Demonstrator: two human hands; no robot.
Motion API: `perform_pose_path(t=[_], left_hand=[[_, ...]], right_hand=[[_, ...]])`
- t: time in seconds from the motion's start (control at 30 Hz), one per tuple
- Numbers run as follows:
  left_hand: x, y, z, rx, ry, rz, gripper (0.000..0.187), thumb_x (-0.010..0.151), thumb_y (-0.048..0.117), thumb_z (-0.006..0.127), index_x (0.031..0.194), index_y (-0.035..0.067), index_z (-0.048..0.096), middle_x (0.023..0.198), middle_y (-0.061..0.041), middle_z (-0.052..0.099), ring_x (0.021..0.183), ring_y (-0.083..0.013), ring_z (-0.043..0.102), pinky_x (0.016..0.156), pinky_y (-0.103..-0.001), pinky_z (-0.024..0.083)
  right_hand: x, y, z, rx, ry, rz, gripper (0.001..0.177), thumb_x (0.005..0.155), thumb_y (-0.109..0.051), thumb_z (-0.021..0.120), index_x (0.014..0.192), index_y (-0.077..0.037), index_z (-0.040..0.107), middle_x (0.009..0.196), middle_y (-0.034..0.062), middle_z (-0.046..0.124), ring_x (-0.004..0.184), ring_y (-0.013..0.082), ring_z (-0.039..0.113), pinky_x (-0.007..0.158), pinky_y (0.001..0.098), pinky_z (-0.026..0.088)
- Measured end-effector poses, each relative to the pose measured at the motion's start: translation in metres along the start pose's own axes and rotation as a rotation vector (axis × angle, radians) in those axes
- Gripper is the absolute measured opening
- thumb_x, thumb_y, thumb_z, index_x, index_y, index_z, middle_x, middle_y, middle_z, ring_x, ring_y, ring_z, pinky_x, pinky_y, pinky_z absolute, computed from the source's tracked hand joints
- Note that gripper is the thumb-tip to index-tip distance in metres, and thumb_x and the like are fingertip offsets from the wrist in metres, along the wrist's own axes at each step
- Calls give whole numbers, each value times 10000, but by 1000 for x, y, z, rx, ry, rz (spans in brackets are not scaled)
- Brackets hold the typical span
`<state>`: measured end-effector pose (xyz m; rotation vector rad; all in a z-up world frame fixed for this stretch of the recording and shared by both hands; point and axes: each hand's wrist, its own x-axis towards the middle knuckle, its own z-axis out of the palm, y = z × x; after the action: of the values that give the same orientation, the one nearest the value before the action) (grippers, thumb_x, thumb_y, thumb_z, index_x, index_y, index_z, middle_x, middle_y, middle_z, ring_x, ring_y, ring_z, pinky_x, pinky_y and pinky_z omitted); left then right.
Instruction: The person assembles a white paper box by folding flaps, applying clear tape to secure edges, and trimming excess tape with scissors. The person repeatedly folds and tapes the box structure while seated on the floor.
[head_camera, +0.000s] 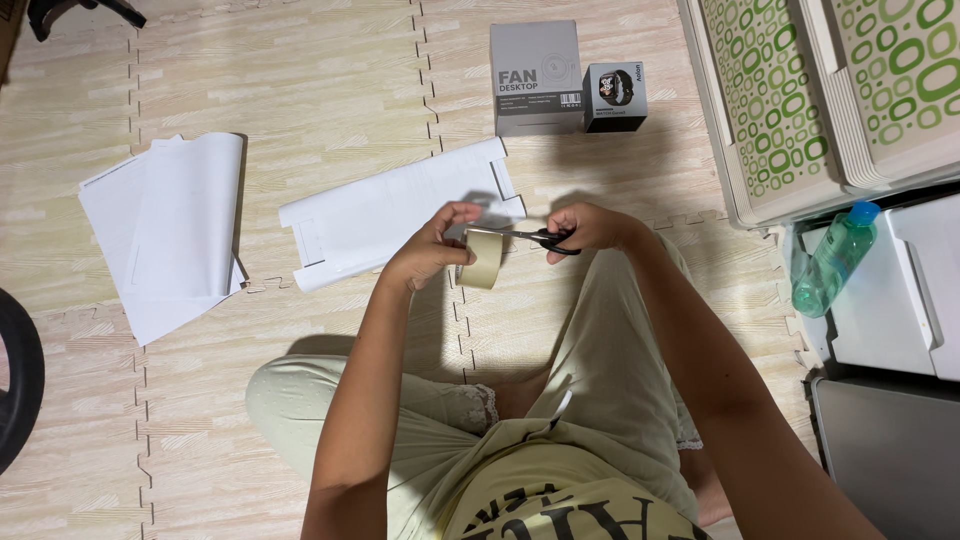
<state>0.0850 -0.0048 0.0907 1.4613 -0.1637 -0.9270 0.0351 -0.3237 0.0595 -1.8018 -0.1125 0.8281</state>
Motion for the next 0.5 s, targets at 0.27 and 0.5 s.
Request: perform_pose_path(t=[0.27, 0.5], left_hand=[[3, -11, 6, 292, 148, 18, 1009, 612, -120, 736, 1488, 274, 426, 1483, -141, 441, 1227, -293, 582, 981, -422, 560], [3, -34, 54, 886, 215, -113, 1010, 680, -85, 785, 1497, 337, 367, 1503, -152, 363, 1269, -373, 556, 1002, -403, 552]], right_hand=[[23, 55, -8, -343, 184, -43, 447, 721, -435, 906, 743, -96, 616, 817, -5, 609, 756, 129, 559, 657, 289, 462], [43, 101, -8, -322, 683, 312, 534, 807, -538, 835, 903, -70, 597, 895, 99, 646, 790, 230, 631, 671, 356, 542]])
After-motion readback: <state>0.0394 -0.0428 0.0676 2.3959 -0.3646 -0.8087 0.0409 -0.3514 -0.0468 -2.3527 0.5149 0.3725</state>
